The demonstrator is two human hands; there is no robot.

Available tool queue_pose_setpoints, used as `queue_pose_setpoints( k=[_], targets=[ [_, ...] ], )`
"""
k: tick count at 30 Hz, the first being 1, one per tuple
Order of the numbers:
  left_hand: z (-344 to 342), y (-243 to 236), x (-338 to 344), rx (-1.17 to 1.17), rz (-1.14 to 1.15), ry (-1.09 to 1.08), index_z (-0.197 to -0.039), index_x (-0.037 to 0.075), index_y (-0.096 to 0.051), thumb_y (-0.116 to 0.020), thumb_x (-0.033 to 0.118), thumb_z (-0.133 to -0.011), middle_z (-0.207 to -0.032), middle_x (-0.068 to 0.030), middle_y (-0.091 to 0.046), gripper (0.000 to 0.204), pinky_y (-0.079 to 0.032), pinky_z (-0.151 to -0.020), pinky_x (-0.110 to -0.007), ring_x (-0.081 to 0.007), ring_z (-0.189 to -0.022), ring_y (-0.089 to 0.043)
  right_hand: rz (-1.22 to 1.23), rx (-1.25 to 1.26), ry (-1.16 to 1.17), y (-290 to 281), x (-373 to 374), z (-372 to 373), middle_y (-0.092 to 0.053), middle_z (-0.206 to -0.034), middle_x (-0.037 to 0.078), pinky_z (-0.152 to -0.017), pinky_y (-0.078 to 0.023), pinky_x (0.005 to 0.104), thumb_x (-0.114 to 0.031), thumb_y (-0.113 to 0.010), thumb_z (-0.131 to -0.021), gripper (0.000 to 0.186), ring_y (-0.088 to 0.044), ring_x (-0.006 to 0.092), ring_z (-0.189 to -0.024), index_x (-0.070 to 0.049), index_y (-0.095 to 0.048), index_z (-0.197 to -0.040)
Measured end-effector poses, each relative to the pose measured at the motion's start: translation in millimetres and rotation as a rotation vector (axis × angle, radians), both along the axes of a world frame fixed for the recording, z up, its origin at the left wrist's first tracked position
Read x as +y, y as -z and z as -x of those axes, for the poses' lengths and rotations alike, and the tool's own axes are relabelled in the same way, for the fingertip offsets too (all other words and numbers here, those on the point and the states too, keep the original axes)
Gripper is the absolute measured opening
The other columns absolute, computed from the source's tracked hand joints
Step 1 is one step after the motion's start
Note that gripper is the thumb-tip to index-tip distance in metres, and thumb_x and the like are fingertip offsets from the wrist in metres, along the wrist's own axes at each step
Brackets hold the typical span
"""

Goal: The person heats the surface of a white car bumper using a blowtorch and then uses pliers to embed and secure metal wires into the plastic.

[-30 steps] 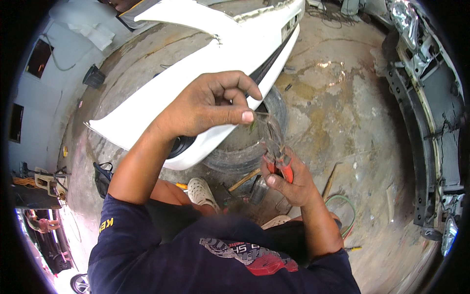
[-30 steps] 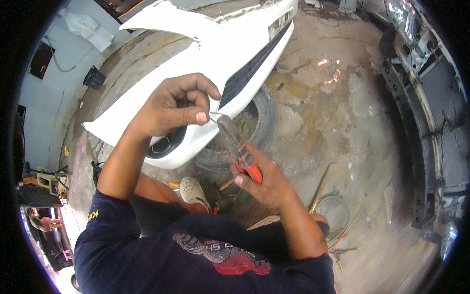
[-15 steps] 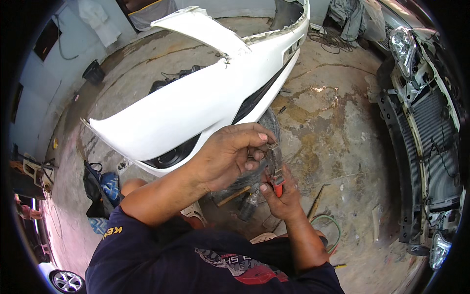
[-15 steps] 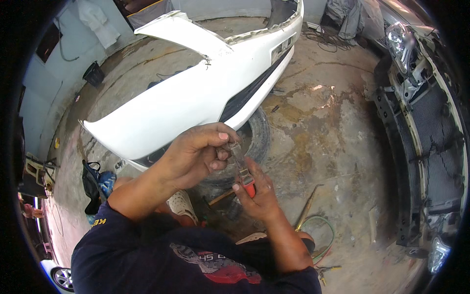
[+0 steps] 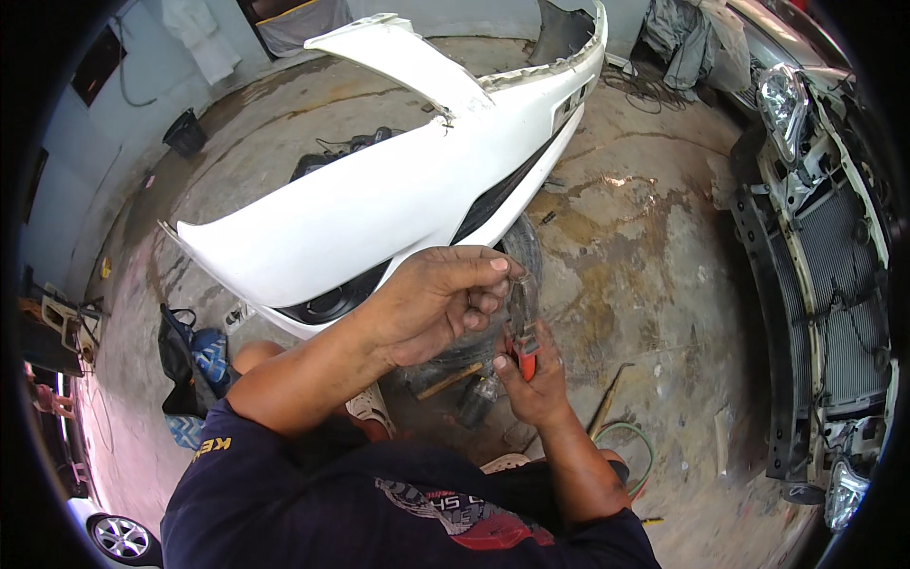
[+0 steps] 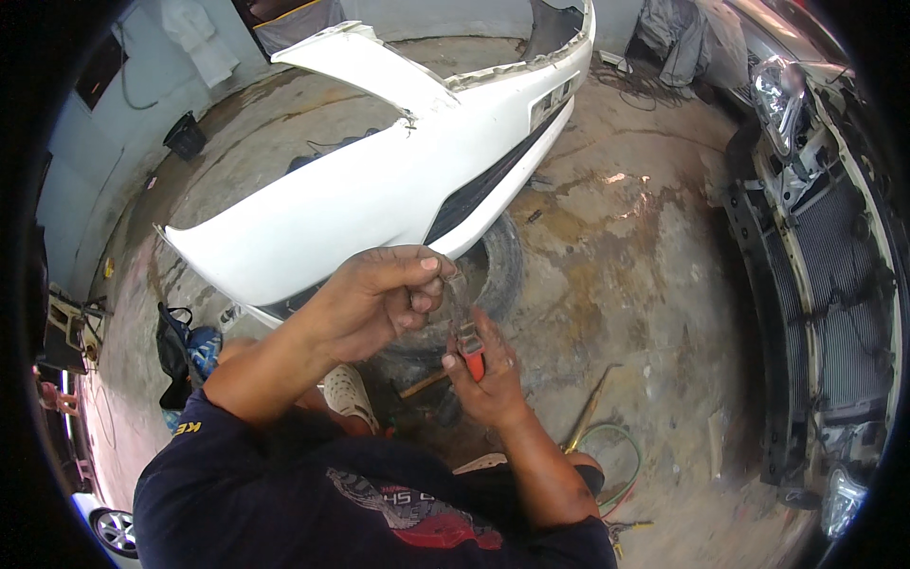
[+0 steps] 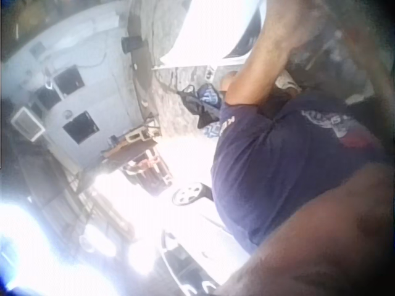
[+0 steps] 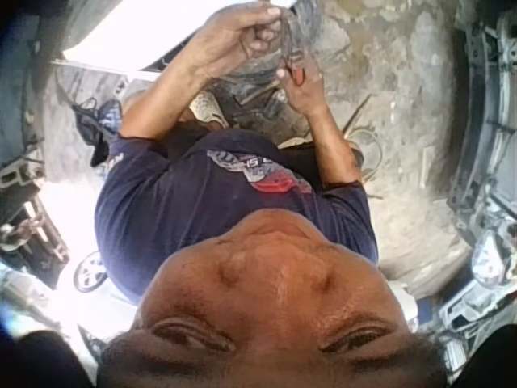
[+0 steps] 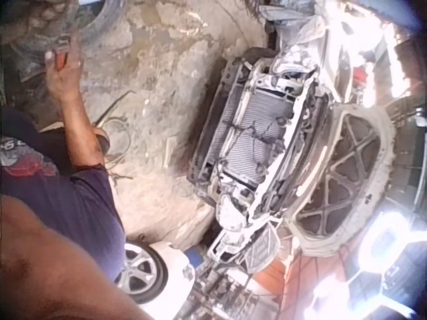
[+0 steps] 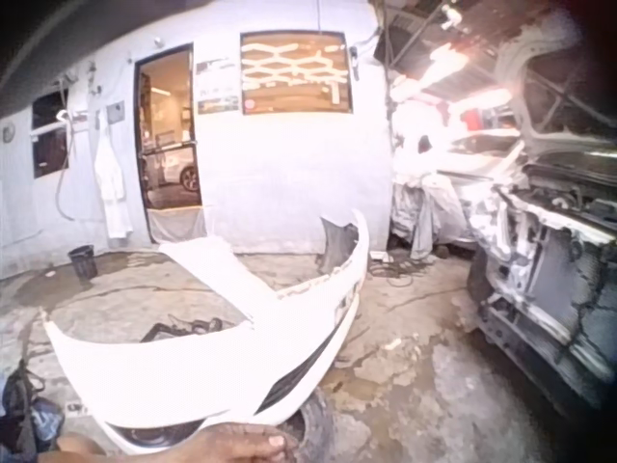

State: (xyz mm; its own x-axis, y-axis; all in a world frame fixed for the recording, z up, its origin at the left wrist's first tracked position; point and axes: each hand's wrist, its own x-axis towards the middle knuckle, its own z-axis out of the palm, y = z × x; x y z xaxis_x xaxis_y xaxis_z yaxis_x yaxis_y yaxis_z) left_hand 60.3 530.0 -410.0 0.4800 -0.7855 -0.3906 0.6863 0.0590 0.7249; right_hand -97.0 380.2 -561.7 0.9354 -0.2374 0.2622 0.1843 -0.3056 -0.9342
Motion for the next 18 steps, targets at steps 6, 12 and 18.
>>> queue_pose_setpoints(
  k=[6, 12, 18],
  targets=[
    [0, 7, -1, -0.134, 0.05, -0.034, -0.105, 0.007, -0.071, -0.077, 0.021, -0.101, -0.1, -0.0014, -0.069, 0.016, -0.049, -0.077, -0.029, -0.0082, -0.094, -0.06, 0.081, 0.118, -0.06, -1, -7, -1, -0.065, -0.136, 0.023, -0.111, -0.049, 0.046, -0.015, -0.07, -0.102, 0.071, -0.066, 0.0394, -0.124, 0.001, -0.038, -0.164],
    [-29, 16, 12, -0.692, -0.114, -0.225, -0.102, 0.006, -0.069, -0.076, 0.009, -0.099, -0.119, -0.0124, -0.075, 0.008, -0.054, -0.095, -0.03, -0.011, -0.097, -0.071, -0.166, 0.321, -0.105, -23, -11, -9, -0.066, -0.136, 0.018, -0.111, -0.049, 0.0406, -0.004, -0.065, -0.102, 0.079, -0.066, 0.0281, -0.119, -0.011, -0.029, -0.171],
    [-25, 21, 19, -1.004, -0.361, -0.164, -0.1, -0.003, -0.076, -0.077, 0.002, -0.095, -0.117, -0.017, -0.073, 0.007, -0.055, -0.091, -0.029, -0.0137, -0.1, -0.07, -0.329, 0.312, -0.112, -28, -21, -4, -0.065, -0.138, 0.013, -0.108, -0.051, 0.0361, -0.002, -0.065, -0.102, 0.082, -0.065, 0.0206, -0.119, -0.008, -0.023, -0.173]
  ],
)
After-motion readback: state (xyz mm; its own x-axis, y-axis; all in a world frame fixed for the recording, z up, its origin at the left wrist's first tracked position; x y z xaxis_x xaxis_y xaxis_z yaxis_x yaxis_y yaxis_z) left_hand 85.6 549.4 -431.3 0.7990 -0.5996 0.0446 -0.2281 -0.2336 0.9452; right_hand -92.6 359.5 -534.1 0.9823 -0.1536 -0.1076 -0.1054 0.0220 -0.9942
